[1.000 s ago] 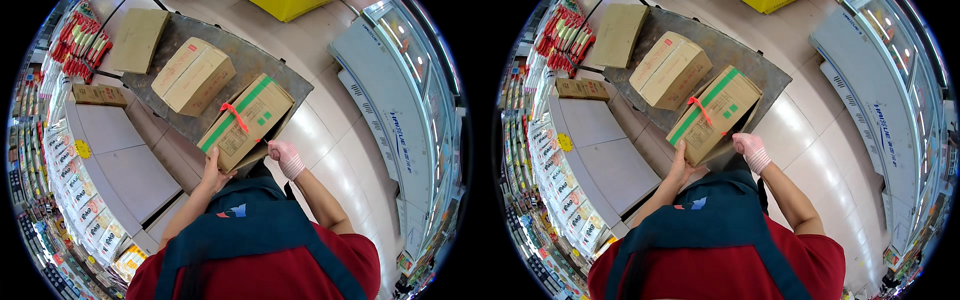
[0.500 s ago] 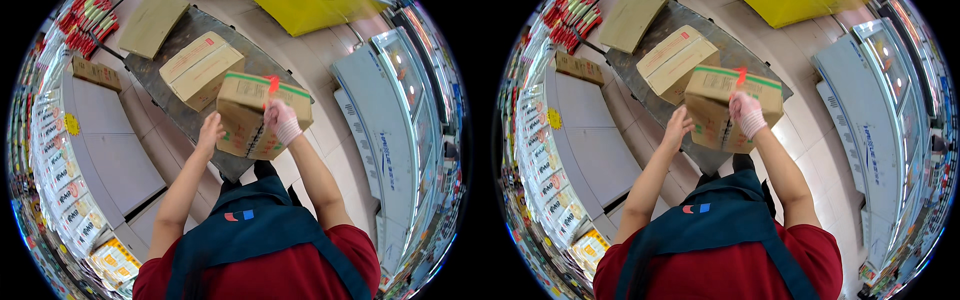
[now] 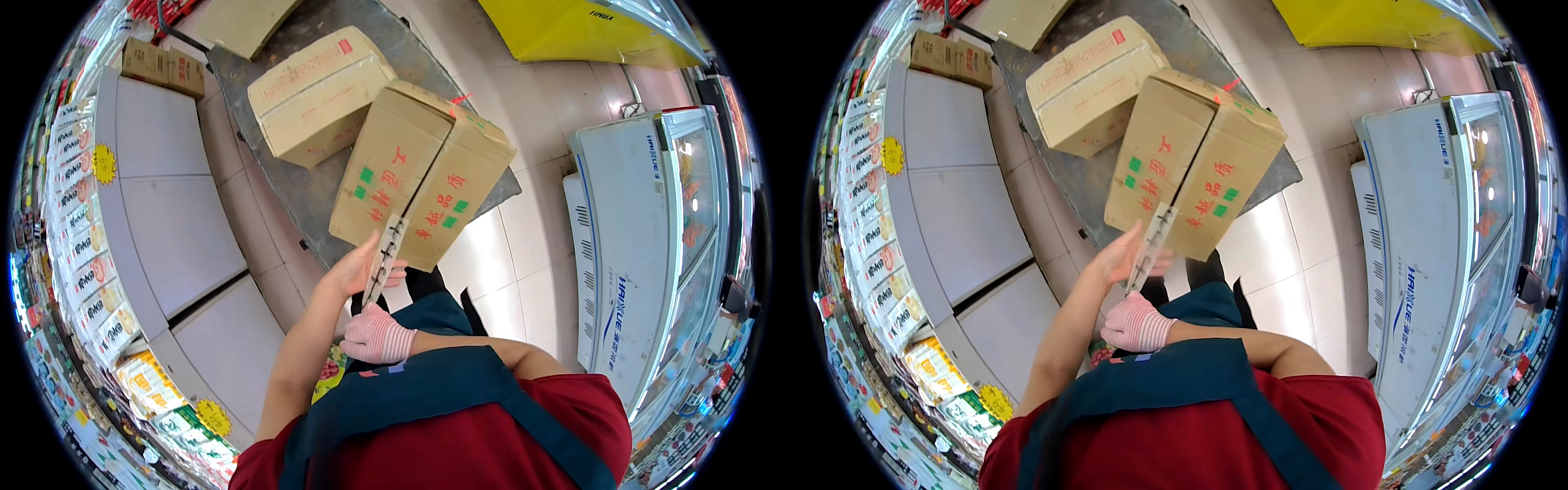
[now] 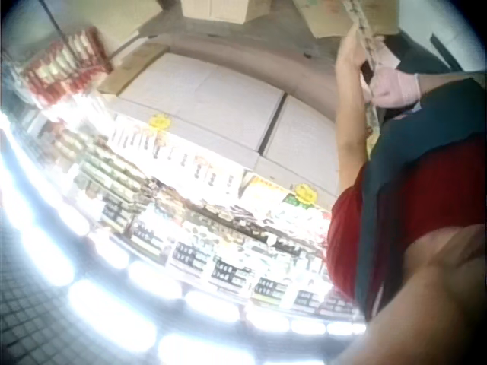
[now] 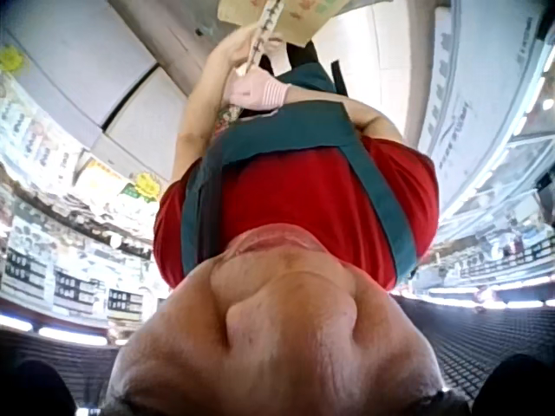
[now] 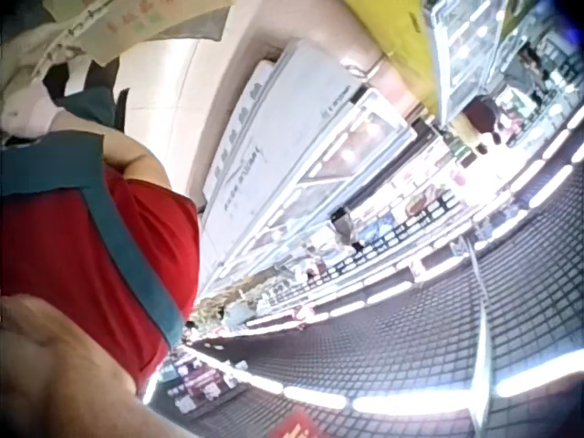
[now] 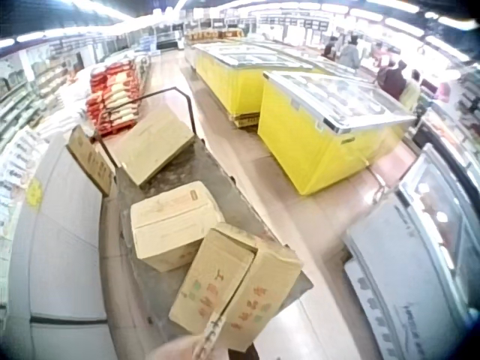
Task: The person opens cardboard boxes on a cart, removes bags of frozen food, and places them into a display freezer in a supermarket.
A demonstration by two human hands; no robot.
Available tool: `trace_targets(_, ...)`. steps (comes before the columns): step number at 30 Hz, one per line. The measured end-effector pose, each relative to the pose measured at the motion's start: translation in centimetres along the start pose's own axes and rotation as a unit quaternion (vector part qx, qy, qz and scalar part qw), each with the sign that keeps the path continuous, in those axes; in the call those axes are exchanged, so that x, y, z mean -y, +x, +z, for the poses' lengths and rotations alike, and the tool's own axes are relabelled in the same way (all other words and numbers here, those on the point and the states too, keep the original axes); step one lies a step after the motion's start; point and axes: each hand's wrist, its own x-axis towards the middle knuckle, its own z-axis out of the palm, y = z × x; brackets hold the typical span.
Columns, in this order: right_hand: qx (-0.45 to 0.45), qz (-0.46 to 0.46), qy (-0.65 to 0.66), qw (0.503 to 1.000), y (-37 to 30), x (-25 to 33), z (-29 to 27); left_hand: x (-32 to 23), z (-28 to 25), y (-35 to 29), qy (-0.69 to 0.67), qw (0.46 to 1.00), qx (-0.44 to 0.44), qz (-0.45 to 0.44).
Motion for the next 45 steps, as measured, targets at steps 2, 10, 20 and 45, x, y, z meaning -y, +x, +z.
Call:
trace_targets(2,-0.025,0.0,0.002,1.0,-2.4,-0.5,-0.9,0.6,0.5,0.3,-0.086,0.987,0.126,-0.045)
trace_targets(10,-0.565,0.386,-0.064,0.727,-3.8,-15.9,-26.9,8.8,-4.6,-12.6,0.062,0.961,-0.269,0.018)
trace_targets(20,-0.235,0.667,-0.127,0.696,-7.0,-26.6,-30.9,-4.9,-10.9,-31.0,0.172,0.69,-0.632,0.308)
trace_targets(45,-0.576,0.665,0.287,0.379,-21.9,-25.4,-17.6,-3.2,-8.4,7.5,-0.086,0.943,-0.314,0.069)
